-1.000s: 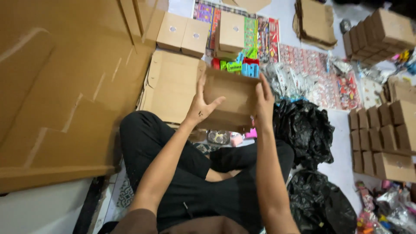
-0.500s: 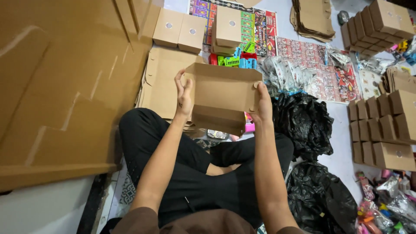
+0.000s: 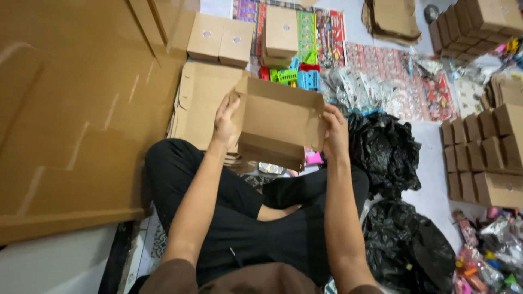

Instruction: The person sits on the floor and assembles small cardboard boxes by folding the flaps and tucking the tabs into slots. They handle multiple flat-packed boxes one at a time, folding them into shape and securing the edges. The workspace is cluttered with packaging materials and toys.

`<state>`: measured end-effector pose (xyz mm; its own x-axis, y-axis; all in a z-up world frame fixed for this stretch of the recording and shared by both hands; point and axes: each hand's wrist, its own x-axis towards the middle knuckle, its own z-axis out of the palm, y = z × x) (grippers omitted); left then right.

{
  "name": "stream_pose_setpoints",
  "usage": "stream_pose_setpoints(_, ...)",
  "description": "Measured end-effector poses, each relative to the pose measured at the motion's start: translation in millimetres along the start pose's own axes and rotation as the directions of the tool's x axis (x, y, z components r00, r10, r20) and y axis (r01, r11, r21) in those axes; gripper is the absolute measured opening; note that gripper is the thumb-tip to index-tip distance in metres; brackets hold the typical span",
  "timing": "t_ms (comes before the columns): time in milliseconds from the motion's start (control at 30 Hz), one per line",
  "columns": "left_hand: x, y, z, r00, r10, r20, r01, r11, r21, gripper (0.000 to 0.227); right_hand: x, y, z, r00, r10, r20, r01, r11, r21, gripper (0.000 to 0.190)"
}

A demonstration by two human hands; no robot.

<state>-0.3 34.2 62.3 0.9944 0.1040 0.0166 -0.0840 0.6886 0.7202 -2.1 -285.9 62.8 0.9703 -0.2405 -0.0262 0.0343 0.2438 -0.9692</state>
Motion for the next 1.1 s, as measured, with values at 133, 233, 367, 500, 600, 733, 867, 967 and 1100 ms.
stream_pose_setpoints(133,-0.8,29.9,25.8,0.972,0.052,0.231,-0.097,0.977,0.188,0.058,-12.3,-33.7,14.6,1.0,-0.006,-0.003,0.006,0.996,-0.086,0.029)
stream_pose_setpoints(233,8.3,43.1,44.1,0.947,0.045,0.317,-0.17,0.91,0.379,0.052,-3.1,-40.2,11.5,0.997,-0.08,-0.002,0.08,0.996,0.027,0.021)
stream_pose_setpoints(367,11.9,60.1,61.2,0.93,0.095,0.354,-0.253,0.866,0.432,0.061,-11.7,-69.1,30.8,0.993,-0.115,0.009,0.114,0.992,0.058,0.022)
stream_pose_setpoints(500,-6.9,76.5,84.9,0.913,-0.027,0.407,-0.246,0.76,0.601,0.055,-47.6,-107.7,70.0,0.977,-0.211,0.018,0.209,0.954,-0.217,0.026)
stream_pose_setpoints(600,2.6,56.3,70.1,0.936,-0.03,0.351,-0.175,0.824,0.539,0.049,-59.0,-123.1,75.4,0.961,-0.247,0.125,0.274,0.914,-0.298,0.03)
stream_pose_setpoints(733,6.1,76.8,85.2,0.955,-0.015,0.297,-0.121,0.892,0.435,0.049,-46.2,-142.0,52.9,0.927,-0.27,0.261,0.327,0.923,-0.205,0.041)
stream_pose_setpoints(867,35.0,71.6,67.2,0.991,0.038,0.126,-0.086,0.914,0.396,0.058,-49.3,-156.6,44.3,0.862,-0.246,0.442,0.309,0.948,-0.073,0.067)
stream_pose_setpoints(967,41.8,54.8,53.8,0.997,0.074,-0.027,-0.062,0.944,0.325,0.063,-39.7,-120.5,15.0,0.876,-0.092,0.473,0.23,0.943,-0.243,0.077)
stream_pose_setpoints(1100,27.0,30.5,36.0,0.982,0.16,-0.098,-0.093,0.868,0.487,0.096,-57.3,-87.9,32.0,0.939,0.058,0.339,0.115,0.876,-0.469,0.069)
